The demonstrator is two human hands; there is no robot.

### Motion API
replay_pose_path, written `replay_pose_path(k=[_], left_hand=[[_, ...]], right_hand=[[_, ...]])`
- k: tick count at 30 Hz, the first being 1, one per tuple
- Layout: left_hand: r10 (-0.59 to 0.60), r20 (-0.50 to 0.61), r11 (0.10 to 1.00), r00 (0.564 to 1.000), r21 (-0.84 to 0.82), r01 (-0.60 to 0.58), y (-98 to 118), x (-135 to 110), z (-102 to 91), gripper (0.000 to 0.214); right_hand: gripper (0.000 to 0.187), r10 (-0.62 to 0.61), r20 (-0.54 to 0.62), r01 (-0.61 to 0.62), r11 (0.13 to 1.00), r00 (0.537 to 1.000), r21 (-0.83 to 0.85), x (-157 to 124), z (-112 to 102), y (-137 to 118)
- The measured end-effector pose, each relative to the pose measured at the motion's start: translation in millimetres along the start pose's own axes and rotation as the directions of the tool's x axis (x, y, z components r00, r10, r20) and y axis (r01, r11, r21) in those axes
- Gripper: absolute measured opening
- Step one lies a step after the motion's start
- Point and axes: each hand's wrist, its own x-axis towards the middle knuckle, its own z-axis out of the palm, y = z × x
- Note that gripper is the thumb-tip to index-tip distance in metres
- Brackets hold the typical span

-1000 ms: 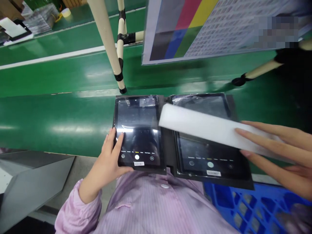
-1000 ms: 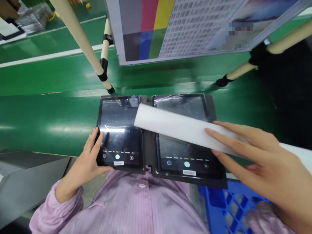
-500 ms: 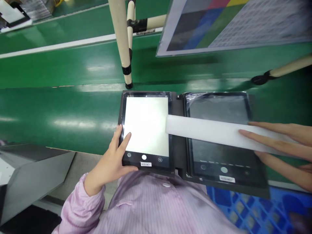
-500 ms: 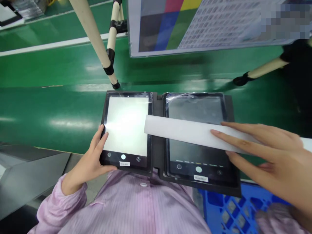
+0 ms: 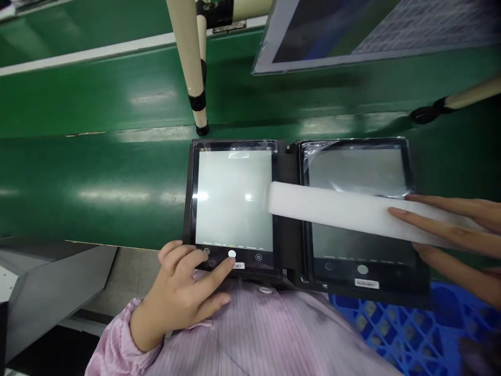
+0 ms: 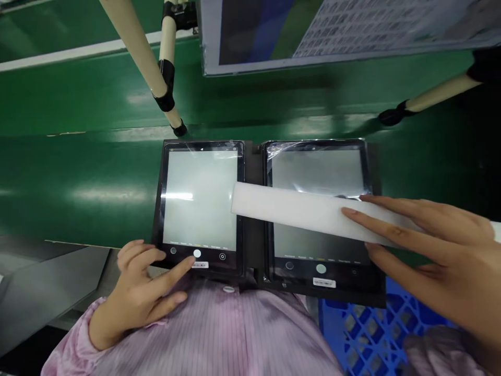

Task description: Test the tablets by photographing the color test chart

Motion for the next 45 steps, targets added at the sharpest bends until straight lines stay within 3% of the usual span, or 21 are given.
replay_pose_path(k=[4, 7, 13, 19, 24, 28, 33, 40, 42, 45], left_hand=[[-0.048, -0.141, 0.999, 0.989, -0.004, 0.047, -4.5, -4.1, -10.6, 0.030], [-0.053, -0.167, 0.998, 0.984, 0.010, 0.056, -1.1, 2.1, -14.0, 0.027], [0.112, -0.137, 0.992, 0.984, -0.050, -0.120, 28.5, 40.9, -2.0, 0.026], [0.297, 0.100, 0.952, 0.950, -0.102, -0.287, 72.2, 86.2, 26.8, 0.037], [0.327, 0.189, 0.944, 0.926, -0.030, -0.327, 103.3, 112.5, 48.4, 0.033], [0.340, 0.218, 0.937, 0.915, 0.001, -0.349, 118.9, 122.8, 59.5, 0.030], [0.329, 0.270, 0.938, 0.905, 0.016, -0.346, 121.7, 119.8, 59.6, 0.034], [0.280, 0.223, 0.957, 0.934, 0.016, -0.291, 100.3, 84.2, 32.1, 0.033], [0.231, 0.217, 0.967, 0.948, 0.053, -0.248, 92.6, 68.8, 27.2, 0.032], [0.133, 0.189, 0.981, 0.973, 0.114, -0.156, 82.6, 46.8, 23.1, 0.032]], right_hand=[[0.051, -0.082, -0.035, 0.083, 0.995, 0.996, 0.053, 6.0, -3.3, -8.8], [0.055, -0.159, -0.090, 0.162, 0.986, 0.983, 0.027, 11.5, -3.9, -16.9], [0.058, -0.227, -0.115, 0.218, 0.972, 0.967, -0.088, -0.7, -7.2, -14.3], [0.063, -0.099, -0.167, 0.081, 0.990, 0.981, -0.113, -57.8, -20.4, 7.0], [0.060, 0.075, -0.224, -0.106, 0.986, 0.972, -0.126, -102.2, -22.6, 15.3], [0.053, 0.123, -0.250, -0.153, 0.982, 0.961, -0.107, -117.1, -18.7, 19.7], [0.049, 0.113, -0.252, -0.137, 0.987, 0.961, -0.080, -118.7, -15.5, 25.3], [0.045, 0.082, -0.277, -0.108, 0.991, 0.957, -0.082, -117.0, -14.0, 30.3], [0.042, 0.104, -0.281, -0.131, 0.989, 0.954, -0.076, -113.4, -8.1, 33.5], [0.046, 0.230, -0.310, -0.259, 0.964, 0.922, -0.054, -98.9, 8.5, 43.4]])
